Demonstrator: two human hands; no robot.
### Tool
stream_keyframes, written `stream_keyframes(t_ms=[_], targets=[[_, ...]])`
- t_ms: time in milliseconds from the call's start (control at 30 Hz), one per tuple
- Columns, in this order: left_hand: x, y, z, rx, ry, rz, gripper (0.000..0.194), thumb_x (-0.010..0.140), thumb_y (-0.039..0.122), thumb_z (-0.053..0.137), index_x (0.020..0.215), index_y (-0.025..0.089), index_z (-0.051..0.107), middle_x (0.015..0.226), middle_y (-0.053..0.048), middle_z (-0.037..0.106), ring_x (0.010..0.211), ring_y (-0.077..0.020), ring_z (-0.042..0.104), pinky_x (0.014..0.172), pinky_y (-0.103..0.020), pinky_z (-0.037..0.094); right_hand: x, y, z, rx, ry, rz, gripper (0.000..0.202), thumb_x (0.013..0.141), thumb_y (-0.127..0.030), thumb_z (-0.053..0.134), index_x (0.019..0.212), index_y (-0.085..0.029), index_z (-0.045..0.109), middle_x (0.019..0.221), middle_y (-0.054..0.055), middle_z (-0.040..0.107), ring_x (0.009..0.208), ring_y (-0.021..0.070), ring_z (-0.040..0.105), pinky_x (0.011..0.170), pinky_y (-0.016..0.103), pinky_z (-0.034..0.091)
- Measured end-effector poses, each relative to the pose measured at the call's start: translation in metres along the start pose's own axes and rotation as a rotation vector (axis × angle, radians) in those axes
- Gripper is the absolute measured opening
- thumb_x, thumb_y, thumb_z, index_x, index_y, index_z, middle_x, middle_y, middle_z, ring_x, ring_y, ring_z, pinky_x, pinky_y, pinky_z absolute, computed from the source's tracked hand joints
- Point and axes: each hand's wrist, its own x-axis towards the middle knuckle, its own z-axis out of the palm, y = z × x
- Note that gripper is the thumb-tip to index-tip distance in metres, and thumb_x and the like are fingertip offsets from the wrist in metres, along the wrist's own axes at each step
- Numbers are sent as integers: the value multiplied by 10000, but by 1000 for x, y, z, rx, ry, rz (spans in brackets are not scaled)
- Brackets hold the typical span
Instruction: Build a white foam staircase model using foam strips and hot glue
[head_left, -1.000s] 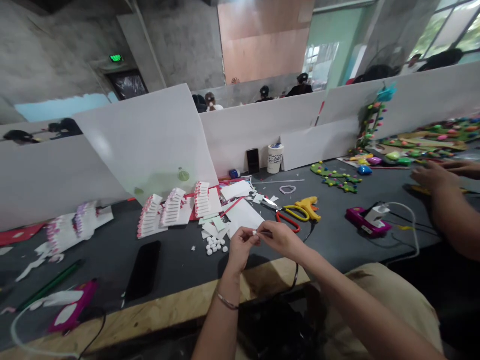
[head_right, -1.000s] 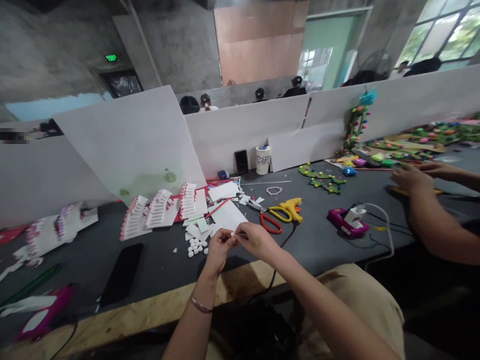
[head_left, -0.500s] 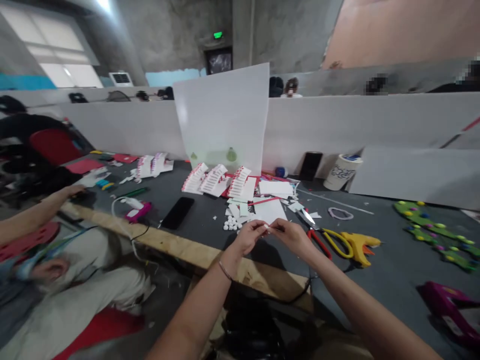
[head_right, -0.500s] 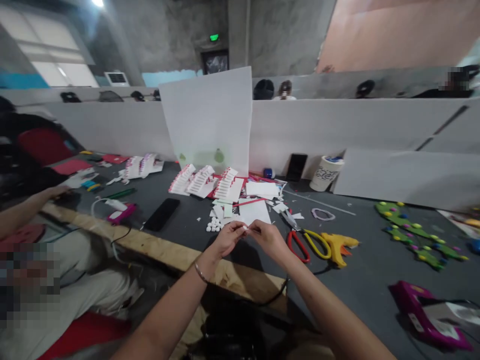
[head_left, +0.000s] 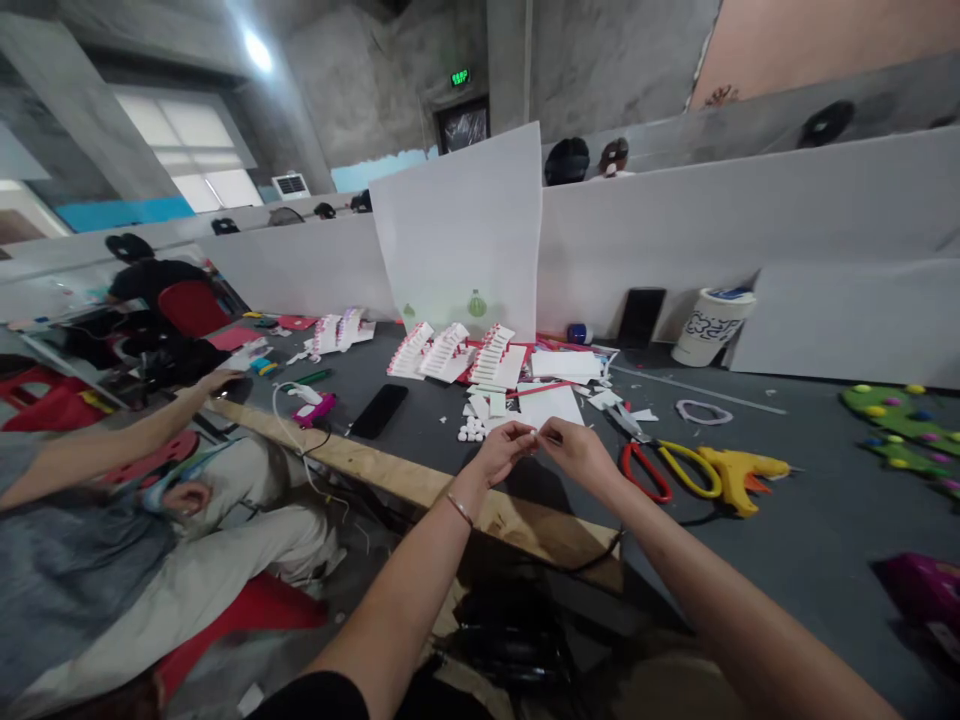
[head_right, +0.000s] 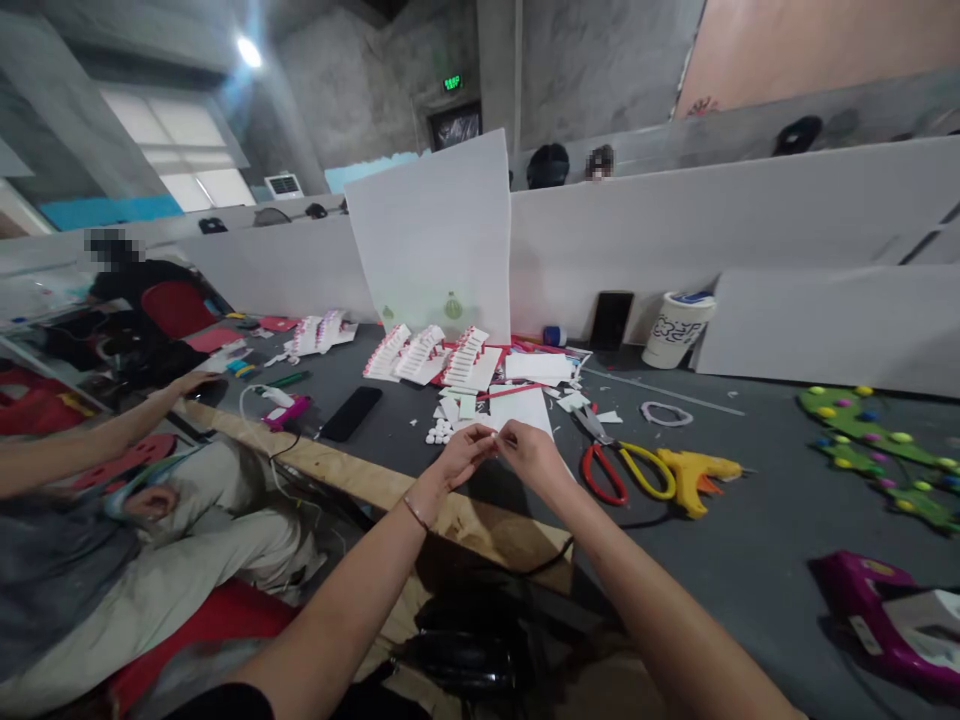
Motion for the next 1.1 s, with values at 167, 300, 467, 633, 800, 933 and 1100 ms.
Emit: stream_keyframes(t_ms=[167,300,467,633,800,933,1100], targets=[[3,1,0,-22,21,13,425,467,318,916,746,125,660,677,24,648,626,-78,591,693,-236,459,0,-2,-1,22,-11,0,189,806,-338,515,708,-219,623,683,38,694,611,172,609,574,253,414],[5,2,0,-53,13,12,432,470,334,913,760,123,673,676,18,653,612,-78,588,682,-238,461,0,-3,-2,83,22,49,171,788,-371,561,762,-216,629,680,29,697,612,172,617,569,252,428],[5,3,2,-74,0,11,415,496,334,906,770,117,683,672,8,660,605,-76,584,675,-233,458,-1,-2,-1,185,48,26,219,802,-418,553,740,-219,622,688,28,702,611,168,622,583,257,451],[5,4,4,-80,-18,-5,403,510,332,902,770,119,679,673,11,658,591,-63,571,666,-222,448,-2,-3,2,142,63,42,205,806,-397,538,733,-222,616,683,31,699,613,171,628,575,257,449],[4,4,3,-77,-36,-17,387,524,326,895,775,124,680,717,2,661,649,-77,584,728,-243,457,-4,-2,5,87,84,56,186,810,-390,537,769,-229,619,681,22,692,609,170,622,571,256,446],[3,3,2,-59,-28,-10,401,494,332,902,752,133,668,727,6,655,673,-87,591,734,-250,461,-6,3,5,69,74,47,198,808,-403,538,770,-228,621,714,33,704,643,179,638,601,266,459],[4,0,3,-9,-7,25,358,543,341,875,729,145,639,685,25,637,650,-87,584,719,-254,461,-7,4,6,70,95,62,183,798,-390,532,746,-230,604,714,38,707,657,189,653,608,276,473]])
